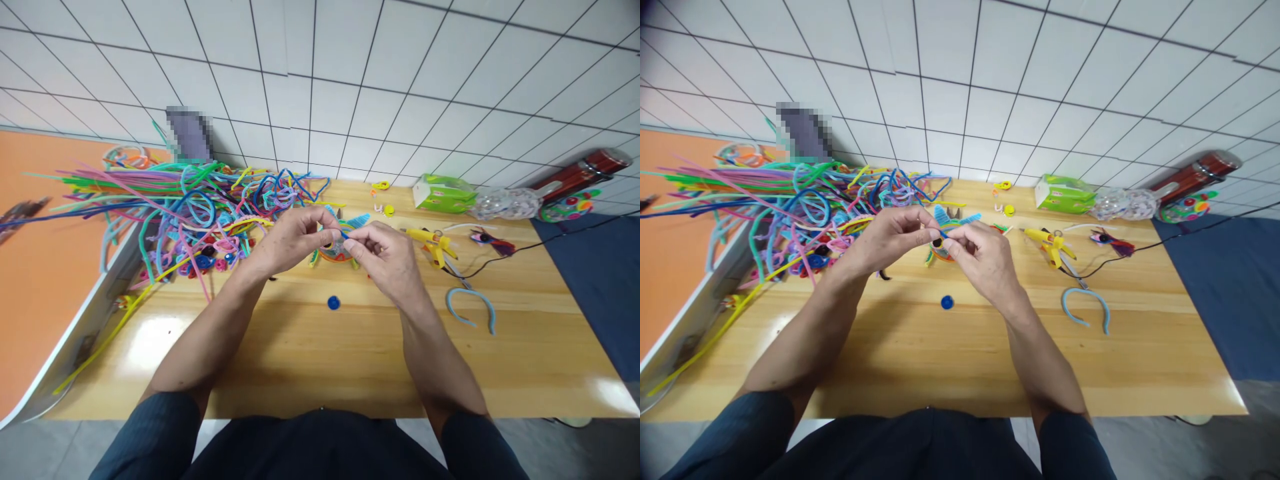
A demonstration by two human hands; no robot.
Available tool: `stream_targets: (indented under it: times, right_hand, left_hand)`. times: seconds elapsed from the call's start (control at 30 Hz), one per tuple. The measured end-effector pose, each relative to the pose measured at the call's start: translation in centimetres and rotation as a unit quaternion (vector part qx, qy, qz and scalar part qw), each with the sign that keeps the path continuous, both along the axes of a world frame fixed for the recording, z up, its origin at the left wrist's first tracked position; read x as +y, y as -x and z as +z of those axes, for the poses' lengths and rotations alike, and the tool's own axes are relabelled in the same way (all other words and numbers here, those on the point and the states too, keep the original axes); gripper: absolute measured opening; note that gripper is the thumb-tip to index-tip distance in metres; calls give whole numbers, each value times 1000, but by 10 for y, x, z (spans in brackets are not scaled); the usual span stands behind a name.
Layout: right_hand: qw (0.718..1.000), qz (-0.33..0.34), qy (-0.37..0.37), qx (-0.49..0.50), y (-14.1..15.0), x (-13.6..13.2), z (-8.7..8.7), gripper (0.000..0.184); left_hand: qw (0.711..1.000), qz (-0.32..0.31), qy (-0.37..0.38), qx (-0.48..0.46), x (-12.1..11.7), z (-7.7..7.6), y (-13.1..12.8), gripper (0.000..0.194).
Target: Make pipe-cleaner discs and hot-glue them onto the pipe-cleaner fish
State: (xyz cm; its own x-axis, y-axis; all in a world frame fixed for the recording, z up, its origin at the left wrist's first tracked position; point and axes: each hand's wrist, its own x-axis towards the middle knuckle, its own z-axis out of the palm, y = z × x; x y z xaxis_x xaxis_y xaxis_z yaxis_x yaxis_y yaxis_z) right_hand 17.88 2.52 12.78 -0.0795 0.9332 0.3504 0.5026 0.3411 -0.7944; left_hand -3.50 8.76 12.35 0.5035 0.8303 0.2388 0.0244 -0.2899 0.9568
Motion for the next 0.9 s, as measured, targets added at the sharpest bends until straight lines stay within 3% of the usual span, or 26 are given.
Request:
stream_targets:
  times: [0.2,0.37,0.47,0.57,0.7,0.8,0.9]
  right_hand:
    - [993,-11,50,103,5,1,-5,20]
    - [991,-16,40,130,11,3,-9,23]
    - [990,-17,46,133,9,4,-9,22]
    - [991,-1,59,121,2,5,-8,19]
    - [996,35,53,60,-5,4,-4,16]
    - [999,40,34,2,-6,4,-1,17]
    - [999,29,13,-20,-5,4,-1,17]
  left_hand:
    - [993,45,75,-85,-8,-4,-18,48]
    - [956,57,199,-209,-19,-14,-42,57]
    - [941,39,243,-230,-18,-18,-44,57]
    - [963,28,201,-179,-10,-14,-30,54]
    - [998,3,49,-42,-1,-5,-7,39]
    - [999,0,-33,26,1,-3,-1,25]
    - [999,8,-42,30,1,-5,-3,27]
